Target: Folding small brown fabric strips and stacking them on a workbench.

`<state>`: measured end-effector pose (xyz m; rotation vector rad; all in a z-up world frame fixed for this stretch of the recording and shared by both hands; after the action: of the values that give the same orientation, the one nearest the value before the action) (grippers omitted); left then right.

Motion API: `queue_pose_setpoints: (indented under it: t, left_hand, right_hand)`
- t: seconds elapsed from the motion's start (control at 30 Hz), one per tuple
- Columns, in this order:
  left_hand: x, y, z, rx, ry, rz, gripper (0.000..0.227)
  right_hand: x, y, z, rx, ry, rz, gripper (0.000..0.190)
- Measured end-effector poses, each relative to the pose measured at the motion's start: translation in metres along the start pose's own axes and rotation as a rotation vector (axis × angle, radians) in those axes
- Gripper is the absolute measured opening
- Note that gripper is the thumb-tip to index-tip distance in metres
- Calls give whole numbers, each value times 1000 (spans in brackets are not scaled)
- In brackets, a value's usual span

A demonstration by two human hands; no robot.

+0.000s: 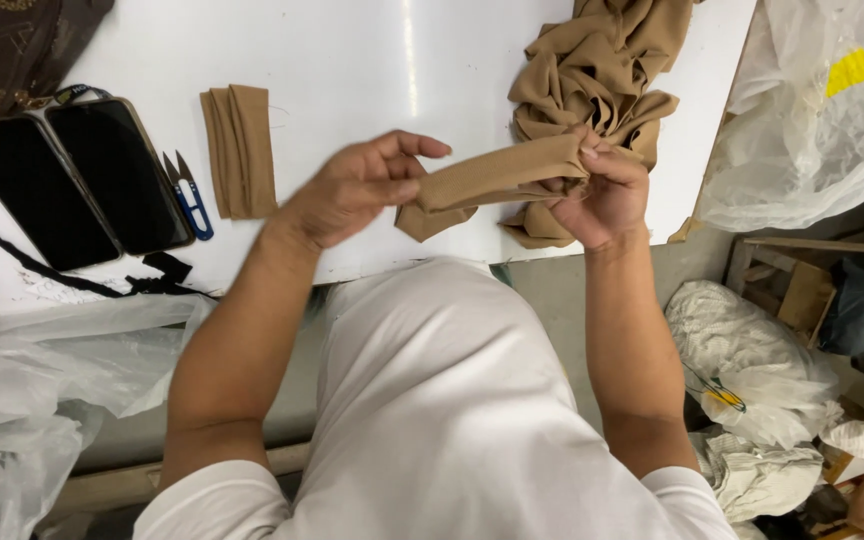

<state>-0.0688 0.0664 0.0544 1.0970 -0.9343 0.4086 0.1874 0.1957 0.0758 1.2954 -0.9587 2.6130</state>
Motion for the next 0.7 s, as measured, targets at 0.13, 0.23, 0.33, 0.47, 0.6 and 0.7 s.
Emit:
queue_pose_setpoints:
  t: [0.13, 0.23, 0.33, 0.47, 0.6, 0.7]
  left_hand:
    - [-25, 34, 7, -44, -11, -206, 52]
    - [-41, 62, 2, -230, 100, -410, 49]
    - [-56, 89, -4, -381, 191, -608, 44]
    - [-77, 113, -10, -331, 159, -680, 28]
    - [-97, 127, -19, -330, 221, -728, 20]
    - [-126, 128, -27, -420, 359, -887, 15]
  right_hand:
    - [-34, -8, -18, 137, -31, 285, 17]
    - [-23, -15, -48, 231, -218, 548, 12]
    - [-8, -18, -81, 328, -324, 844, 10]
    - [5, -22, -126, 422, -395, 1087, 12]
    - [24, -31, -158, 482, -419, 1138, 11]
    - [38, -28, -189, 484, -342, 1366, 18]
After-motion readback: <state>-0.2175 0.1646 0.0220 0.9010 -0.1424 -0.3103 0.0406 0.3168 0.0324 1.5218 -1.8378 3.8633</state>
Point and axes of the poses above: each hand's wrist, its own z-axis away from the middle knuckle, its own x-axis out of the palm, y = z × x, the point moved 4 cm from there along -z, towards the middle knuckle, and after that the axes turned 8 degrees about -y, right-handed, at the moved point
